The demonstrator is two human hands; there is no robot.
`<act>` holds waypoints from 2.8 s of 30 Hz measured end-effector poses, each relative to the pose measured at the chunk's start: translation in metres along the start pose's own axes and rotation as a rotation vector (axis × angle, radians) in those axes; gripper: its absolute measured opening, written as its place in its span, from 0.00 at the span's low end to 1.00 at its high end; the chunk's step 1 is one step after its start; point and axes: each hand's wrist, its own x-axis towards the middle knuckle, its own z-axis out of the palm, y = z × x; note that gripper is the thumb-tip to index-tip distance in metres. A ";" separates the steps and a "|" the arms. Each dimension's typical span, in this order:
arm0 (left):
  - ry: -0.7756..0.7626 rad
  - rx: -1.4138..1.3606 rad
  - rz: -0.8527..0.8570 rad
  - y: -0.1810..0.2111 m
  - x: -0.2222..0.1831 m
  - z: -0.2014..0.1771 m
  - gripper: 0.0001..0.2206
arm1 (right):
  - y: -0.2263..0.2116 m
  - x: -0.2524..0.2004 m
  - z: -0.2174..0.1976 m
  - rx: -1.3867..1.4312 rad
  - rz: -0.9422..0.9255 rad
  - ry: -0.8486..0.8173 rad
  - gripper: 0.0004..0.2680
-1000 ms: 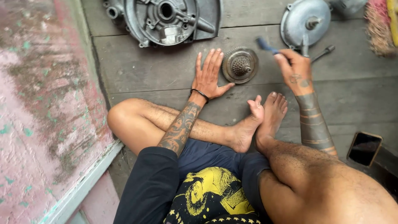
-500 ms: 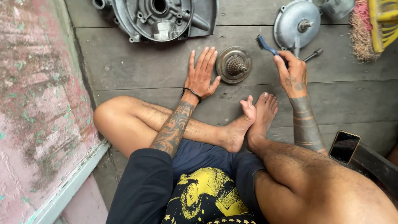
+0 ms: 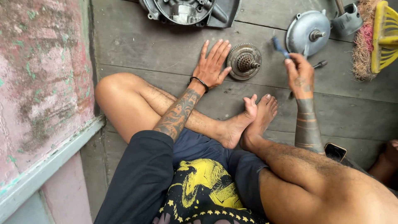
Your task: A person cleans a motorcycle gear component using a small brush while sitting on a wooden floor.
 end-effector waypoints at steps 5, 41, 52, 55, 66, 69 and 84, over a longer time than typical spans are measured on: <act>-0.108 -0.048 -0.008 0.002 0.004 -0.016 0.39 | -0.017 -0.008 0.013 0.257 0.159 -0.111 0.08; 0.089 0.039 0.022 0.007 -0.004 0.003 0.43 | -0.007 -0.033 0.013 -0.020 0.194 0.152 0.11; 0.050 0.016 0.006 0.012 -0.002 -0.007 0.46 | 0.021 -0.022 0.022 0.146 0.187 0.153 0.09; 0.054 0.006 0.019 0.011 0.001 -0.011 0.45 | 0.022 -0.017 0.020 0.263 0.175 0.141 0.09; 0.071 -0.034 0.014 0.010 0.000 -0.013 0.42 | 0.044 -0.015 0.041 0.392 0.251 0.269 0.09; 0.069 -0.045 0.012 0.008 0.000 -0.013 0.41 | 0.055 -0.021 0.045 0.438 0.302 0.288 0.09; 0.127 -0.104 0.004 0.007 0.000 -0.010 0.32 | 0.020 -0.016 0.011 0.252 0.207 0.157 0.08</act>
